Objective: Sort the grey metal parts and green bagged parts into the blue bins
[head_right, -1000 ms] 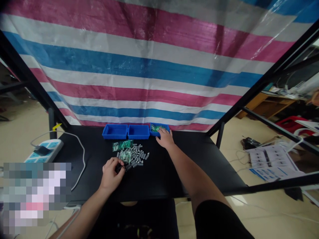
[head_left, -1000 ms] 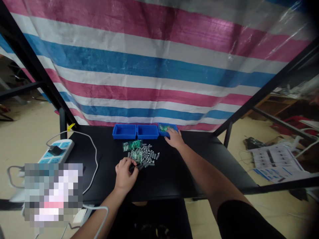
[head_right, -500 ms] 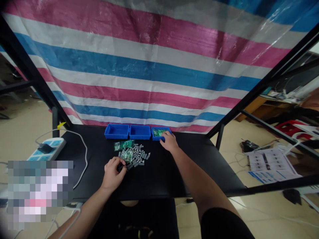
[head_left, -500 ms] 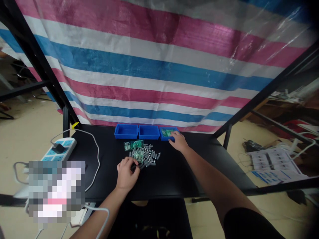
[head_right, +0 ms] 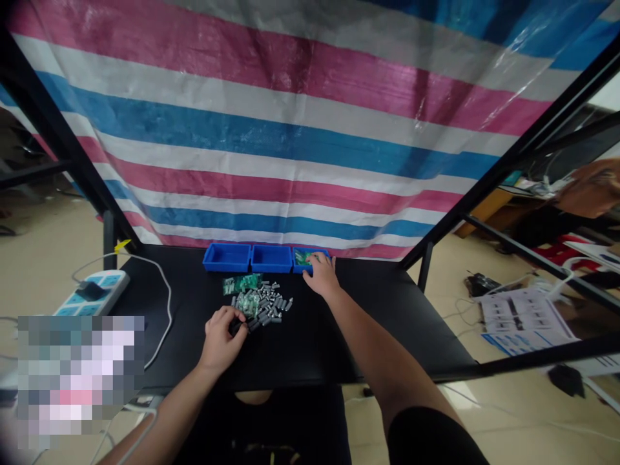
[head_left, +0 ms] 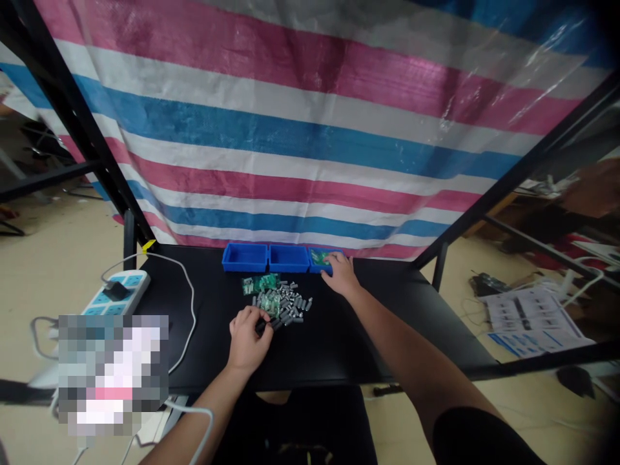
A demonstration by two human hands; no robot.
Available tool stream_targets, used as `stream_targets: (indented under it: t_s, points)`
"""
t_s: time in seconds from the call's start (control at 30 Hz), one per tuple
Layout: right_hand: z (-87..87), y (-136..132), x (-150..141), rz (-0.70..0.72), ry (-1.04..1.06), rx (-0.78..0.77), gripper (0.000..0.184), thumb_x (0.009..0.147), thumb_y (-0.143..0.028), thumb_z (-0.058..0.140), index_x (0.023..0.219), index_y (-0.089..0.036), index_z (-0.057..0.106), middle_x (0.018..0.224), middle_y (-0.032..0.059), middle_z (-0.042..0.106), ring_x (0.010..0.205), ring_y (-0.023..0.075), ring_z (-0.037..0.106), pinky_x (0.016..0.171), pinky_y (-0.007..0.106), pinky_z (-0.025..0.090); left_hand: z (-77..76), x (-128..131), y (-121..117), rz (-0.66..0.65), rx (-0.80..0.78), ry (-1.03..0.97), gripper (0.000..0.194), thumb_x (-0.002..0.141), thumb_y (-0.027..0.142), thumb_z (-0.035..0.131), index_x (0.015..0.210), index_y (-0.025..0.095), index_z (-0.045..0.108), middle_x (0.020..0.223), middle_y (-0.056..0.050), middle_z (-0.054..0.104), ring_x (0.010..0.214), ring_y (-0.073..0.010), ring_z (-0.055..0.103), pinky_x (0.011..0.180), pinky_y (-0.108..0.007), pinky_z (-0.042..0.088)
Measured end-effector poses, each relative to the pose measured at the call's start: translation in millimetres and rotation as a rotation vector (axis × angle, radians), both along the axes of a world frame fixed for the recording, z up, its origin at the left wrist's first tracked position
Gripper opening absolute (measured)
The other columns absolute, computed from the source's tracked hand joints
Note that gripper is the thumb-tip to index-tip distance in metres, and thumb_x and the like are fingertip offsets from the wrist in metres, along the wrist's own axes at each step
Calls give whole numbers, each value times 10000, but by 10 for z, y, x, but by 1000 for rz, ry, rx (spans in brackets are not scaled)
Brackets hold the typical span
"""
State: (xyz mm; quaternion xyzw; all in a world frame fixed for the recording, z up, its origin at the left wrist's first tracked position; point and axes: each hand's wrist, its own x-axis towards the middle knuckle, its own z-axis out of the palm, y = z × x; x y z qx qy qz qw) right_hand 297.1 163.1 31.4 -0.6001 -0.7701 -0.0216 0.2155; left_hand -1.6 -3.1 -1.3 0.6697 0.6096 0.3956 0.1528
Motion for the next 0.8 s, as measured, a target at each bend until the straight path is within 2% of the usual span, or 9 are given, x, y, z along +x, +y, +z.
stream_targets:
  t_s: [0.07, 0.17, 0.23, 0.33, 0.43, 0.57, 0.63, 0.7, 0.8]
  points:
    - [-9, -28, -81, 29, 15, 54, 365, 841, -299, 622, 1203, -254, 617, 1317, 111, 572, 1257, 319, 516, 1191, 644, 145, 6, -4, -2, 0, -3, -1, 96, 814, 207, 585, 881, 246, 641, 958, -24, 648, 979, -241, 594, 896, -400, 395]
    - [-109, -43, -186, 34, 54, 69, 395, 842, -284, 608, 1235, -251, 600, 1265, 96, 630, 1218, 308, 548, 1190, 639, 132, 9, -7, -3, 5, -11, 7, 99, 813, 210, 585, 885, 245, 643, 960, -25, 647, 981, -240, 591, 889, -392, 400]
    - [-217, -46, -252, 5, 89, 85, 351, 839, -286, 609, 1187, -245, 624, 1198, 86, 672, 1182, 307, 567, 1186, 634, 135, -5, -9, -1, 8, -5, 10, 95, 811, 213, 589, 883, 243, 643, 955, -25, 646, 974, -240, 590, 876, -384, 408]
    - [-366, -63, -350, -72, 171, 194, 259, 863, -293, 589, 1105, -230, 657, 1145, 85, 698, 1169, 292, 570, 1203, 588, 120, -47, -23, 16, 1, 33, -14, 82, 816, 211, 586, 880, 235, 632, 944, -31, 644, 956, -236, 592, 858, -370, 431]
    - [-434, -80, -398, -141, 258, 280, 196, 915, -349, 559, 1021, -240, 683, 1098, 73, 714, 1163, 282, 564, 1207, 597, 41, -49, -77, 89, 29, 90, -12, 70, 828, 223, 584, 887, 227, 622, 959, -43, 645, 964, -239, 596, 873, -378, 453]
    - [-430, -84, -358, -221, 362, 279, 232, 942, -444, 555, 901, -266, 697, 1015, 41, 729, 1127, 284, 555, 1170, 655, -16, 127, -186, 382, 126, 159, 91, 142, 851, 282, 588, 969, 236, 652, 1089, -68, 654, 1084, -270, 597, 965, -421, 450]
    - [-424, -93, -336, -232, 392, 279, 240, 940, -460, 562, 891, -268, 699, 1005, 38, 731, 1127, 283, 547, 1165, 654, 14, 253, -216, 607, 138, 170, 160, 280, 867, 336, 599, 1130, 263, 662, 1239, -76, 637, 1216, -286, 559, 1060, -446, 414]
    - [-422, -109, -333, -220, 402, 285, 237, 936, -466, 573, 892, -270, 699, 989, 34, 731, 1118, 276, 548, 1169, 633, 49, 352, -213, 841, 160, 138, 250, 438, 888, 413, 600, 1307, 289, 605, 1389, -85, 583, 1356, -317, 466, 1152, -509, 326]
    - [-423, -132, -346, -178, 391, 291, 236, 938, -469, 576, 899, -271, 699, 979, 30, 730, 1093, 263, 560, 1176, 599, 82, 406, -155, 1135, 128, 47, 345, 525, 933, 501, 542, 1435, 352, 512, 1503, -70, 516, 1450, -352, 362, 1198, -660, 125]
